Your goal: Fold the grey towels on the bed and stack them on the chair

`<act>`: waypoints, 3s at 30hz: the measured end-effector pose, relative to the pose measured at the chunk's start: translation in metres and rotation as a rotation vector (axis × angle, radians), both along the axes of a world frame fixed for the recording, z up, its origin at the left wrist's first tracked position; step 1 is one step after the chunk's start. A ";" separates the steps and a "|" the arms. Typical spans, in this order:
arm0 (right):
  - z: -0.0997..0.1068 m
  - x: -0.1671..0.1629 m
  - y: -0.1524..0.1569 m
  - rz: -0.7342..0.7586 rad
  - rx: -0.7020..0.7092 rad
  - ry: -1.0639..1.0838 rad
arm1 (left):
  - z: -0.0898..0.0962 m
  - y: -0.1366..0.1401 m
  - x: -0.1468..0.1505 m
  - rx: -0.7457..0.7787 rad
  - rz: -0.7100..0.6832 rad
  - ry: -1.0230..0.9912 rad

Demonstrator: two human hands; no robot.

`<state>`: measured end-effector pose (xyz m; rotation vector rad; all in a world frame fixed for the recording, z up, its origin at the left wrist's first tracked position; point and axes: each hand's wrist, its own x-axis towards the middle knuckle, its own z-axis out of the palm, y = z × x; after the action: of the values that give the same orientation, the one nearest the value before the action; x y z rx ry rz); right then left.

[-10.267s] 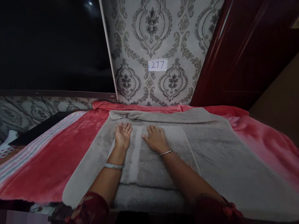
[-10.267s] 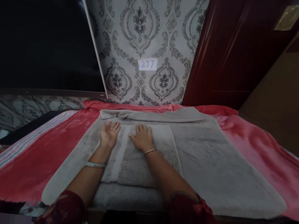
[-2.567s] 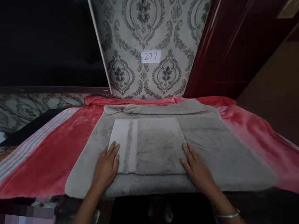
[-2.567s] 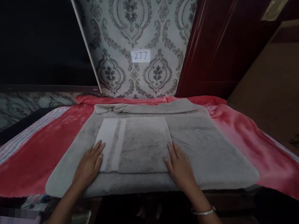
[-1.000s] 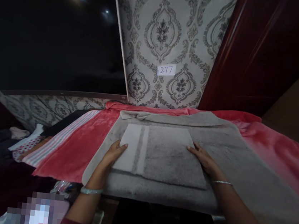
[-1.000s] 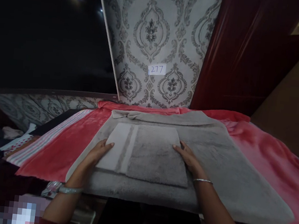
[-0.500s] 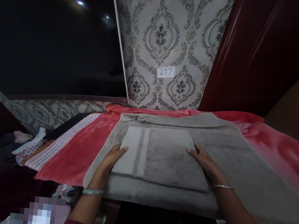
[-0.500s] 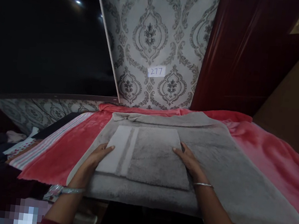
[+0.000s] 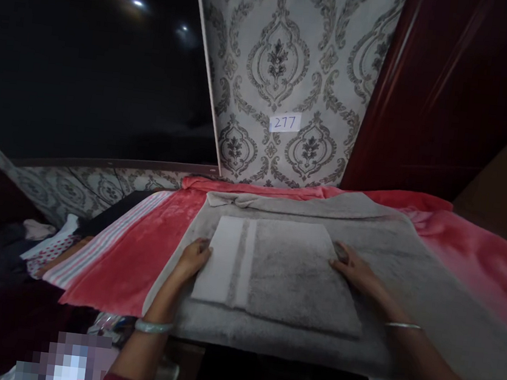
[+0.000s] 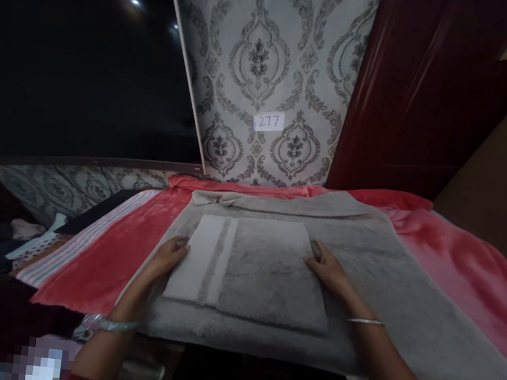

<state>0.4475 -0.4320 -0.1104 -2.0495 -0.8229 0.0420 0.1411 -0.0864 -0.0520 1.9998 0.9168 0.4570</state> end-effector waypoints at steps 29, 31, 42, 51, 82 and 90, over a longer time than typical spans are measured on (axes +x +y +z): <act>0.036 -0.007 0.091 -0.043 -0.658 -0.332 | -0.008 -0.035 0.100 0.783 -0.138 0.455; 0.033 -0.001 0.069 -0.075 -0.681 -0.256 | -0.007 -0.037 0.100 0.783 -0.134 0.449; 0.064 -0.097 0.062 -0.033 -0.554 -0.396 | 0.000 -0.044 0.102 0.757 -0.142 0.460; 0.036 -0.179 0.088 0.367 -0.490 -0.458 | -0.001 -0.042 0.102 0.769 -0.147 0.432; 0.084 -0.143 0.175 0.474 -0.467 -0.431 | -0.030 -0.011 0.049 0.667 -0.254 0.257; 0.058 -0.133 0.241 0.439 -0.493 -0.444 | -0.042 -0.007 0.041 0.620 -0.256 0.210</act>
<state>0.3141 -0.1906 -0.0525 -2.3243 -1.6665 0.0359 0.1819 -0.0939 -0.0944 2.7324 0.6720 0.4225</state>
